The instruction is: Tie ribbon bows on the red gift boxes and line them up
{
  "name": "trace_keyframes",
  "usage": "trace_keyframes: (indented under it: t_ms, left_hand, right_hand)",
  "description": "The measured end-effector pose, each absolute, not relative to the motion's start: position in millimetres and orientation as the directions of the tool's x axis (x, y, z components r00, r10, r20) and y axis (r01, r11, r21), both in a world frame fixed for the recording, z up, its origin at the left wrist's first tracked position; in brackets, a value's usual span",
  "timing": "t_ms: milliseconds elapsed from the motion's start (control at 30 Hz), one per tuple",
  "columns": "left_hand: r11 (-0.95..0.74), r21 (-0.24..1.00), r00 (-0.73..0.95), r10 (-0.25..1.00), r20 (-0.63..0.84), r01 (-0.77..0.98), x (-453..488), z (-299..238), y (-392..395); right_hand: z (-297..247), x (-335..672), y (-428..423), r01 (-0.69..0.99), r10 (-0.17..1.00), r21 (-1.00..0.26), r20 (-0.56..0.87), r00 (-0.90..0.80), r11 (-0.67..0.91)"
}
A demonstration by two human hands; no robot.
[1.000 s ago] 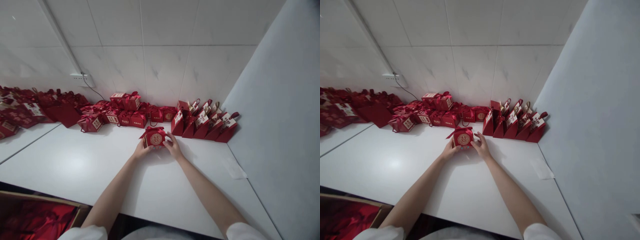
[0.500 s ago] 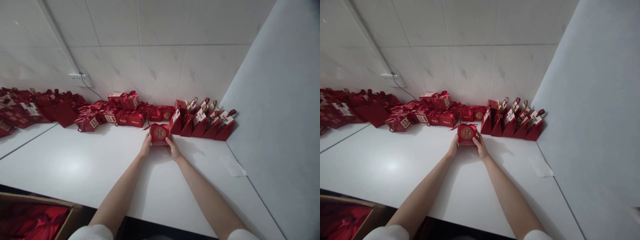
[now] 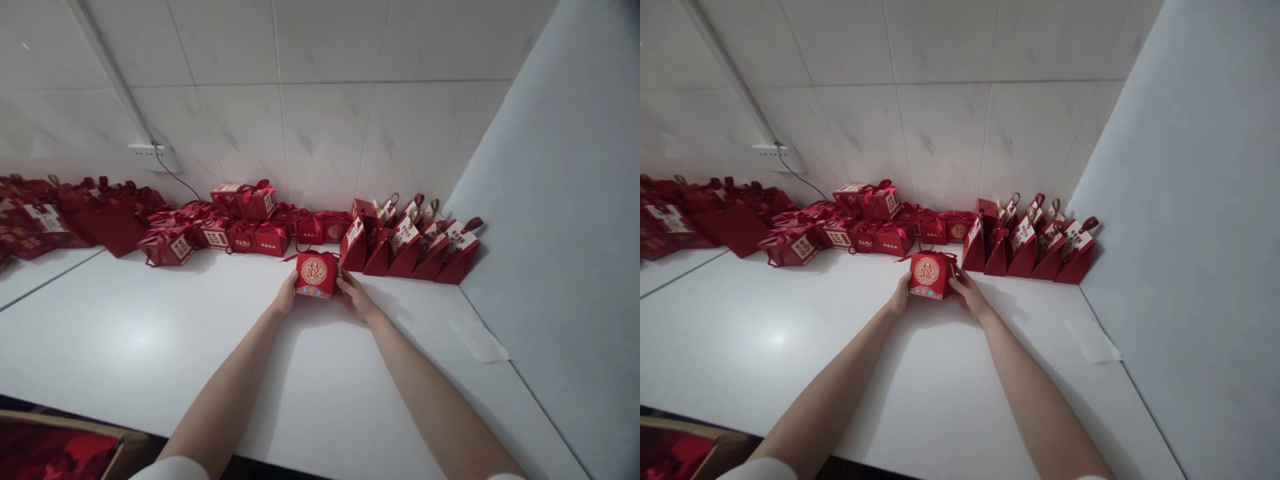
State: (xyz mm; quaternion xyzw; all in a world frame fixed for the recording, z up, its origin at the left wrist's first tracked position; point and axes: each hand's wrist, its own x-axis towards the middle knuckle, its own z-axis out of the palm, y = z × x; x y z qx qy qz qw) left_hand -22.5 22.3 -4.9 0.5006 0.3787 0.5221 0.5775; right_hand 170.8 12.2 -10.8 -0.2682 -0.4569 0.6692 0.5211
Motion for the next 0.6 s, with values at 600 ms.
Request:
trace_keyframes:
  t_ms: [600]
  left_hand:
    - [0.045, 0.933, 0.168, 0.986, 0.017, -0.356, -18.4, 0.9, 17.4]
  right_hand:
    - [-13.6, 173.1, 16.6, -0.515, 0.93, -0.849, 0.09, -0.357, -0.116]
